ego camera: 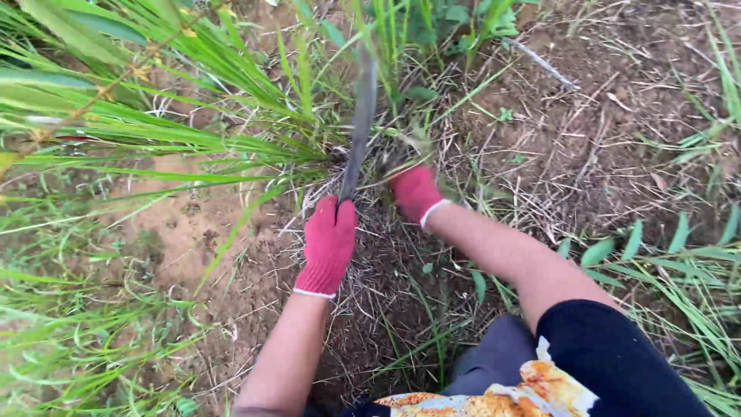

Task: Cutting tall grass and weeds in a field using a sickle

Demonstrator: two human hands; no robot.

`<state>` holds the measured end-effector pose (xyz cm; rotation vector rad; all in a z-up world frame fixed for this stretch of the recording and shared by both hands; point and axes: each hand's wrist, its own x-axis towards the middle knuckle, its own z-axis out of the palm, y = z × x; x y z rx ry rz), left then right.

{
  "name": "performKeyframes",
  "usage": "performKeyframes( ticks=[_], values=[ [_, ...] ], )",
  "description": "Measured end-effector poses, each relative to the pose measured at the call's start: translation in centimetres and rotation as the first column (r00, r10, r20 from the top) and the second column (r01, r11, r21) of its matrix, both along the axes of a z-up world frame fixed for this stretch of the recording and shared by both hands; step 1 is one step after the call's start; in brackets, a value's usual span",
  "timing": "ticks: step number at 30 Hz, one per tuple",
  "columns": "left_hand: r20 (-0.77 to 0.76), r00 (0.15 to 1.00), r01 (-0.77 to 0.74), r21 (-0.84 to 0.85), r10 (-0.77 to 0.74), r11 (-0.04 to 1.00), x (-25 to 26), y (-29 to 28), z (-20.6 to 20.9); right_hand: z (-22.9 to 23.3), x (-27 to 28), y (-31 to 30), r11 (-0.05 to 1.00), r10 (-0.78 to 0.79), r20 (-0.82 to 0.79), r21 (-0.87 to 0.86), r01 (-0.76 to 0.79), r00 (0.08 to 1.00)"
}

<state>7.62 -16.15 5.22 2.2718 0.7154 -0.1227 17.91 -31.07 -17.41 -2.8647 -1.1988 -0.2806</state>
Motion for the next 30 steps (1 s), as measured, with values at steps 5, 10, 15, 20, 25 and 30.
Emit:
performKeyframes(
  ticks=[5,10,15,20,25,30],
  values=[
    [0.409,0.912,0.053,-0.173,0.023,0.984,1.2,-3.7,3.8,-0.2,3.7,-7.1,0.874,-0.439,-0.554,-0.082,0.478,0.707],
    [0.021,0.960,0.269,0.190,-0.278,0.944,0.8,-3.0,-4.7,3.5,0.3,-8.9,0.932,-0.322,-0.363,0.042,0.361,0.874],
    [-0.621,0.712,0.543,0.191,-0.328,0.818,-0.4,1.8,-12.2,1.2,-3.2,-12.3,0.975,-0.216,-0.236,0.001,0.222,0.948],
    [-0.047,0.871,0.473,0.347,-0.489,0.810,2.9,-5.4,-4.9,9.6,-6.5,-13.4,0.784,-0.513,-0.598,-0.035,0.619,0.616],
    [-0.040,0.871,0.490,0.159,-0.490,0.857,4.1,-5.2,-14.7,7.9,-7.8,-15.1,0.916,-0.400,-0.453,-0.159,0.370,0.796],
    [-0.157,0.749,0.610,0.544,-0.644,0.576,1.8,-4.3,-17.0,3.8,-9.6,-18.0,0.933,-0.349,-0.438,-0.243,0.264,0.829]
  ],
)
